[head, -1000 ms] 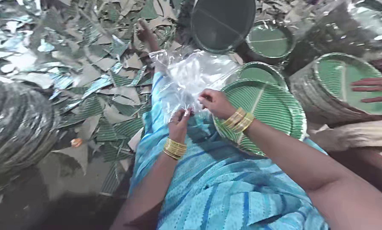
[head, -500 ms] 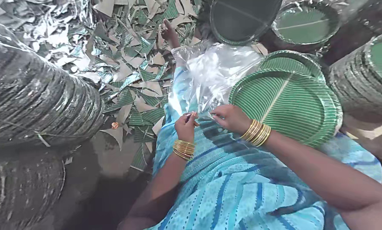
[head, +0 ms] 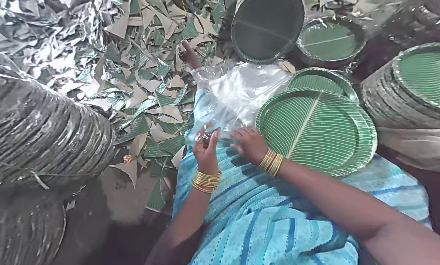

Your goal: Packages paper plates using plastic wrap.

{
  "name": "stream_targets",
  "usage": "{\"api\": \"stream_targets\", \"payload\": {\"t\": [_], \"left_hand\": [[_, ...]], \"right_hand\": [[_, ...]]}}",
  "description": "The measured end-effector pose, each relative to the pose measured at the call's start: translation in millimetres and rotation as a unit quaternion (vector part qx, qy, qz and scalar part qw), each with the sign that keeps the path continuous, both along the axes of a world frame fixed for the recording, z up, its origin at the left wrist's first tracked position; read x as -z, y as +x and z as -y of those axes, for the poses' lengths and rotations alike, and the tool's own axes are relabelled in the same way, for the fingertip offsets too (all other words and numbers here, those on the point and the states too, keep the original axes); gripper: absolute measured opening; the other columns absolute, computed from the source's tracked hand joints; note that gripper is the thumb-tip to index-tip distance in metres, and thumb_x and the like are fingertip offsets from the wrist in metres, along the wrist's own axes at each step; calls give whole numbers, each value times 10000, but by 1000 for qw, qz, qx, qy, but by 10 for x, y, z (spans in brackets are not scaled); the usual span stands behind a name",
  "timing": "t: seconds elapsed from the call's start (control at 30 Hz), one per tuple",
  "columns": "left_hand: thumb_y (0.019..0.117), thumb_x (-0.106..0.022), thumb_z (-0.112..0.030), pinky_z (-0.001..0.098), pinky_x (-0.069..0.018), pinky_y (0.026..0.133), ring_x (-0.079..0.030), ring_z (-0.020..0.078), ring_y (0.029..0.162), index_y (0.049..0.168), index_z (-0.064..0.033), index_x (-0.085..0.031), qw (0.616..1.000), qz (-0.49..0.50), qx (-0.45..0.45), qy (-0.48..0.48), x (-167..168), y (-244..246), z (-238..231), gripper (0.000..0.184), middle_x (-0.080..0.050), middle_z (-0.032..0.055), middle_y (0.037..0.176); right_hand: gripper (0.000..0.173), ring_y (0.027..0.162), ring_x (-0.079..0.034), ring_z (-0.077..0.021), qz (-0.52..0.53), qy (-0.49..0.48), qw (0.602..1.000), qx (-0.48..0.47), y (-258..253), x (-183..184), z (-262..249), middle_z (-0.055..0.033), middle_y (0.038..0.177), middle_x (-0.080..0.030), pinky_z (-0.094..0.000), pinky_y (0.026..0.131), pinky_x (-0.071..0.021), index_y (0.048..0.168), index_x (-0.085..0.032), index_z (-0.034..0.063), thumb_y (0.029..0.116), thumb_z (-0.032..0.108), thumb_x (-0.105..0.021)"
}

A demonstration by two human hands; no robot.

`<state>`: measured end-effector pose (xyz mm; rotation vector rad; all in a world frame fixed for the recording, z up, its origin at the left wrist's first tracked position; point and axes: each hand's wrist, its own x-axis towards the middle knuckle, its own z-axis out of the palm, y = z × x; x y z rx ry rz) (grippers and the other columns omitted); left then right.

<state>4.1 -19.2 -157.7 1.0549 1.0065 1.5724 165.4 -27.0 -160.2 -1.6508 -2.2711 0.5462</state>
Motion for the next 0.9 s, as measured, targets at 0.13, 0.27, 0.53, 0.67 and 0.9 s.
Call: {"api": "stream_targets", "payload": {"t": [0.13, 0.27, 0.53, 0.67, 0.9], "left_hand": [[983, -524, 12, 312, -602, 840, -706, 109, 876, 1186, -29, -582, 997, 66, -41, -22, -253, -189, -257, 214, -714, -4, 979], [1087, -444, -96, 359, -600, 827, -687, 174, 874, 1246, -34, -517, 975, 168, -136, -42, -622, -532, -690, 186, -660, 65, 1010], [1044, -539, -176, 318, -592, 898, -722, 123, 951, 1081, -168, -756, 990, 73, 8, 120, -762, -718, -267, 220, -766, -8, 1056], [1003, -516, 1, 218, -579, 737, -694, 58, 745, 871, -81, -722, 995, 63, -2, -81, -337, -428, 65, 258, -758, -7, 838], [1000, -572, 29, 185, -533, 654, -633, 48, 652, 840, -26, -615, 971, 46, -24, -234, -159, 20, 99, 174, -685, 9, 728]], "right_hand": [[270, 1020, -693, -444, 21, 131, 988, 78, 234, 84, -245, -229, 1072, -737, -620, 863, -522, 1145, -743, -9, 951, -3, -556], [351, 972, -708, -467, 60, 251, 955, 146, 683, -476, -639, -245, 1055, -744, -630, 794, -541, 1214, -725, -6, 912, -32, -549], [247, 1111, -708, -325, -41, 554, 806, 204, 1461, -1284, -437, -228, 1182, -731, -387, 993, -548, 1172, -744, -24, 1048, 34, -538], [275, 1088, -706, -420, -26, 435, 879, 195, 1780, -610, -22, -288, 1177, -713, -482, 983, -550, 1165, -727, -72, 1050, 69, -520], [327, 1307, -559, -509, 43, 90, 975, 201, 1880, -348, 98, -308, 1394, -594, -665, 1090, -411, 1305, -665, -54, 1000, 10, -564]]}}
